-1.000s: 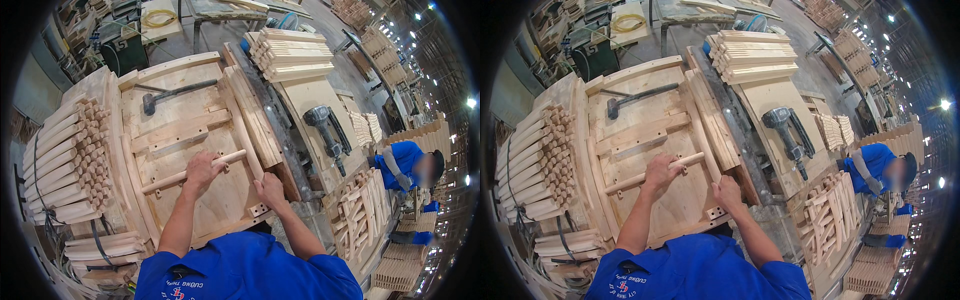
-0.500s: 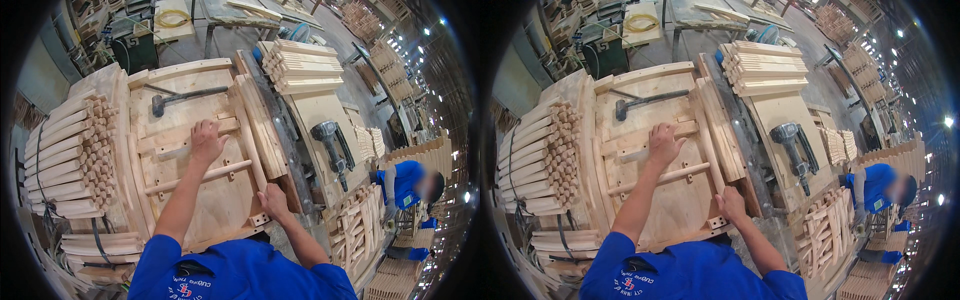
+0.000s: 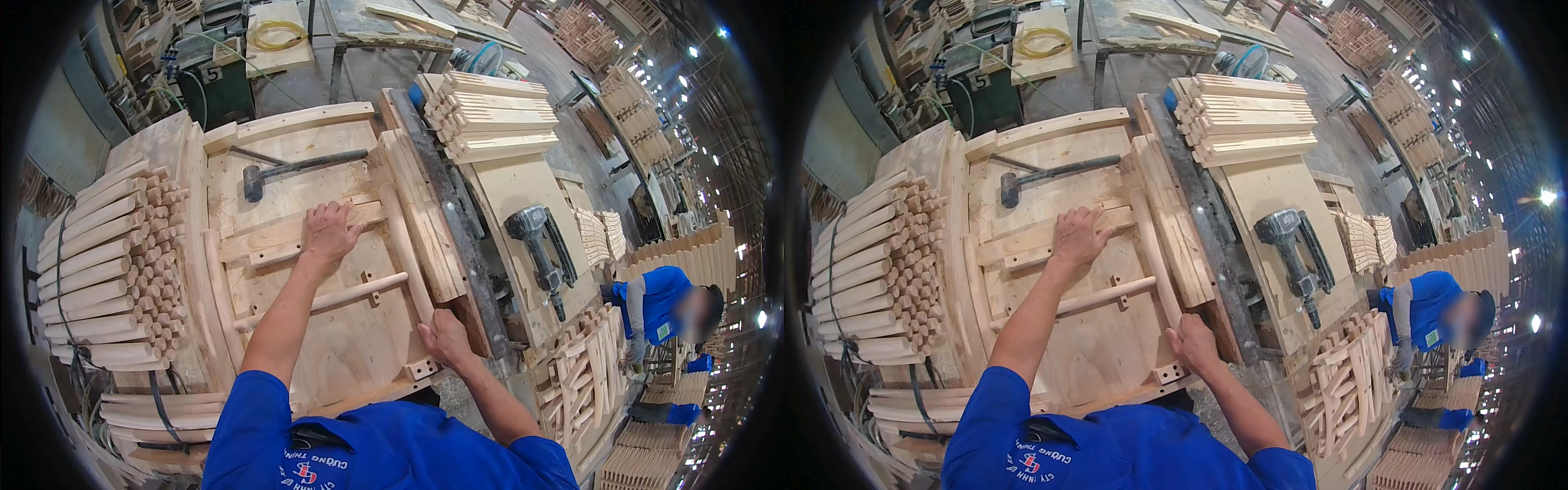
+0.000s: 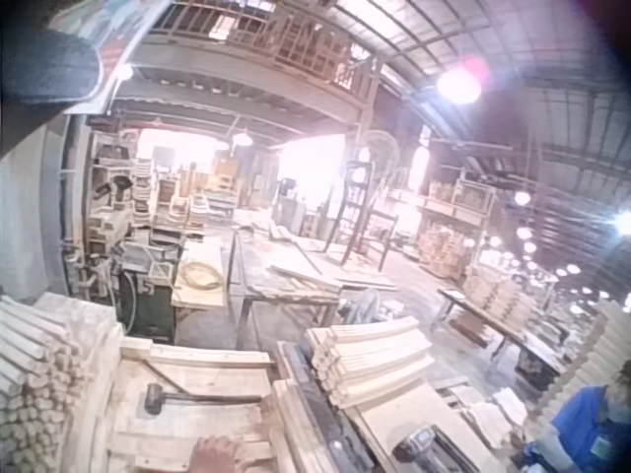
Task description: The person assembles wooden crates by inserting dowels into pre-drilled holes and securing them with a pneumatic nail gun. The person repeatedly picks up crate frames, aligns dowels, fastens them, and stacks the finished units on a nearby table.
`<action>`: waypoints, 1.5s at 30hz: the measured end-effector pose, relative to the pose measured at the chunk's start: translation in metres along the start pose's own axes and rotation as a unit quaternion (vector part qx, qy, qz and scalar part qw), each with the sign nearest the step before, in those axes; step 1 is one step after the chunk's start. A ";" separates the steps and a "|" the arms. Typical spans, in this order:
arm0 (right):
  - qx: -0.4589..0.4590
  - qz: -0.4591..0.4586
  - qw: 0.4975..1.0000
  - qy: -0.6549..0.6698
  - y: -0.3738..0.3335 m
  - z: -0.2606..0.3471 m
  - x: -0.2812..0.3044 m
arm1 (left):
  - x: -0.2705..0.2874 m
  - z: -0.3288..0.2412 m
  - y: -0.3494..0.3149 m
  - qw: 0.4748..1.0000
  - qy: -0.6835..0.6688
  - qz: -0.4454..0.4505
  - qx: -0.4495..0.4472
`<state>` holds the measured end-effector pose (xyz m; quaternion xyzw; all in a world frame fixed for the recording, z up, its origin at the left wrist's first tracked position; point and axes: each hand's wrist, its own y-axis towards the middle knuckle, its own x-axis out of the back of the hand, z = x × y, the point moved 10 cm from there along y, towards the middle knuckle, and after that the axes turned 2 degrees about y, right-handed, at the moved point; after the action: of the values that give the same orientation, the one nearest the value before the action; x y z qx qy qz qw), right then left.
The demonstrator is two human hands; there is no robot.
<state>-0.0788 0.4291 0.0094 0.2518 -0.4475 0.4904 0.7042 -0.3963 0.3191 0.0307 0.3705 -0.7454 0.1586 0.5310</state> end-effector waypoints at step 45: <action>-0.066 -0.207 0.961 -0.173 -0.019 -0.033 0.192 | 0.053 0.066 -0.073 0.991 0.108 -0.058 0.049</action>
<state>-0.0260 0.5369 0.1636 0.3734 -0.5316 0.2521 0.7173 -0.3964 0.2081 0.0417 0.4196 -0.6525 0.2024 0.5977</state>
